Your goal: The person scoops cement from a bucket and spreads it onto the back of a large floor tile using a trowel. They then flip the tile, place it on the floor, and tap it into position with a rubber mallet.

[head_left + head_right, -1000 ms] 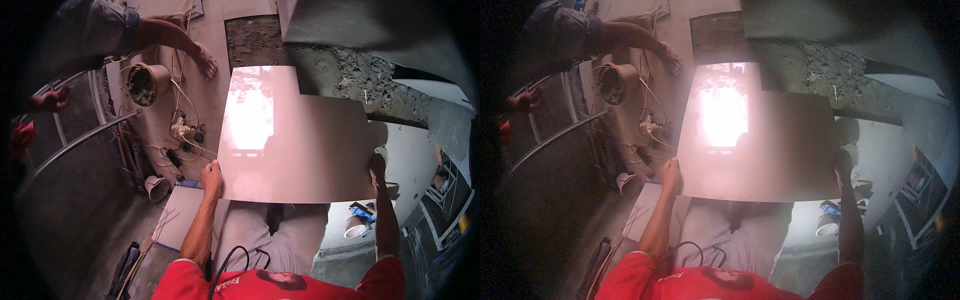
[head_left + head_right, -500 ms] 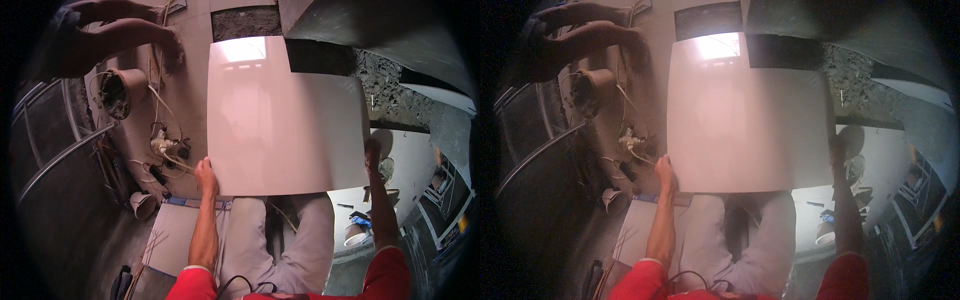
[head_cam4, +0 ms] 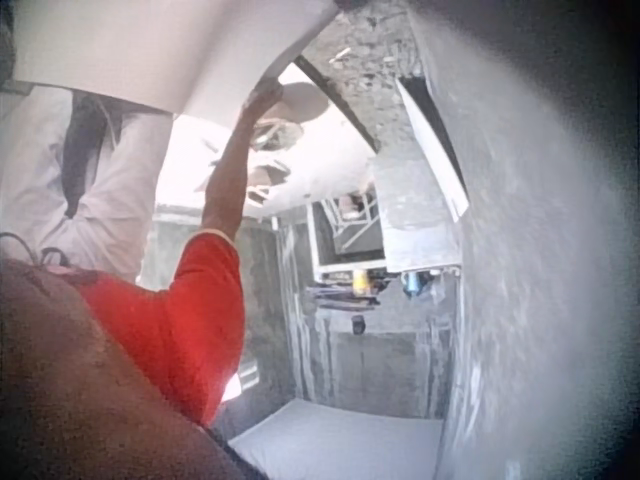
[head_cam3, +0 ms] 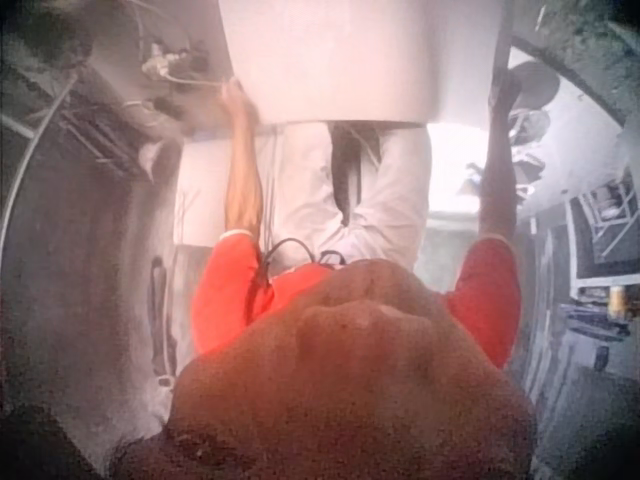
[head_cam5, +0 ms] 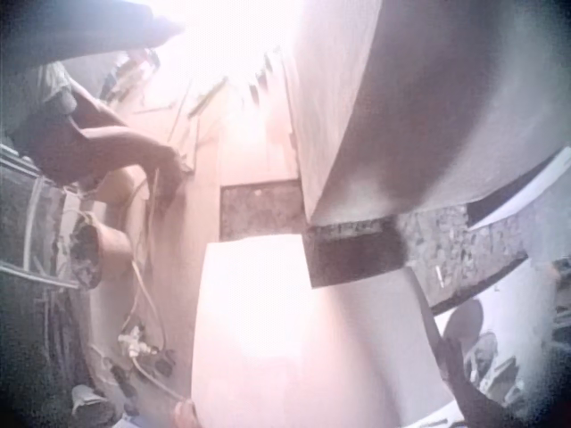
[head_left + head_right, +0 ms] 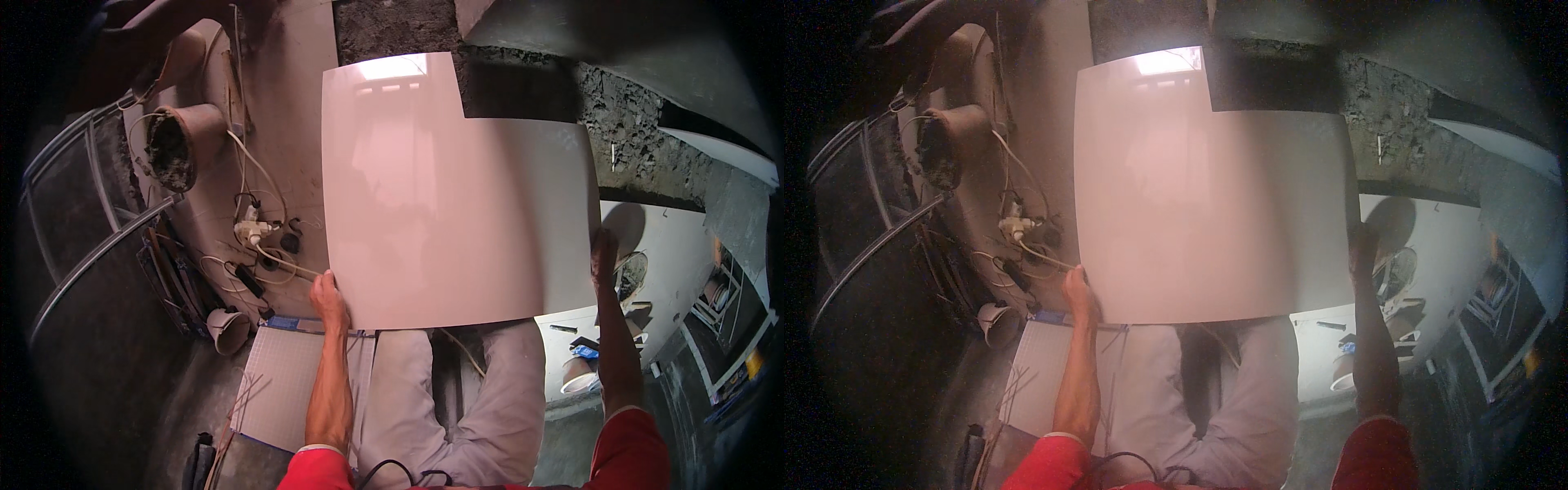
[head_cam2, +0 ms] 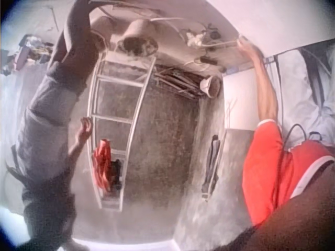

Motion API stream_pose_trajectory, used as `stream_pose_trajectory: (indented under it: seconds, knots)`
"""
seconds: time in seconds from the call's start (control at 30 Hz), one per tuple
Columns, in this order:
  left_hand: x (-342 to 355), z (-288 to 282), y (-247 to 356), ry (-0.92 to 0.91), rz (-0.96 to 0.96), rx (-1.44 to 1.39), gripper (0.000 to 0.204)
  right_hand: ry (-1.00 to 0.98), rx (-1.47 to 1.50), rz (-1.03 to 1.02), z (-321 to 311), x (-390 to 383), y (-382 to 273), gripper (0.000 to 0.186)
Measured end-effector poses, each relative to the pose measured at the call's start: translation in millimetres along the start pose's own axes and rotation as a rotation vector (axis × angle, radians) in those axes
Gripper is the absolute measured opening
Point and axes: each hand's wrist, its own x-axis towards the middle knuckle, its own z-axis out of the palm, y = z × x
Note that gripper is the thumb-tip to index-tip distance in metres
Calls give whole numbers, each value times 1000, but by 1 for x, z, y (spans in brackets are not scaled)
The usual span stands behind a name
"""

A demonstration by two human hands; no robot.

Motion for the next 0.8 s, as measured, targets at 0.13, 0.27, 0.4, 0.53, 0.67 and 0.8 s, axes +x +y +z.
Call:
stream_pose_trajectory:
  seconds: [0.13,0.27,0.4,0.53,0.67,0.8]
  knots:
    - [17,9,7,8,58,15,40,-70,469,400,-5,30,-16,28]
    - [44,26,12,31,144,54,40,58,657,542,3,55,-33,35]
    - [68,47,8,66,164,54,40,99,615,493,29,74,-37,36]
    - [93,70,1,61,170,-19,39,139,582,456,75,84,-29,36]
    - [114,93,-6,108,277,76,38,219,431,397,122,81,-18,33]
    - [133,120,-13,112,221,39,37,189,451,495,148,89,-11,30]
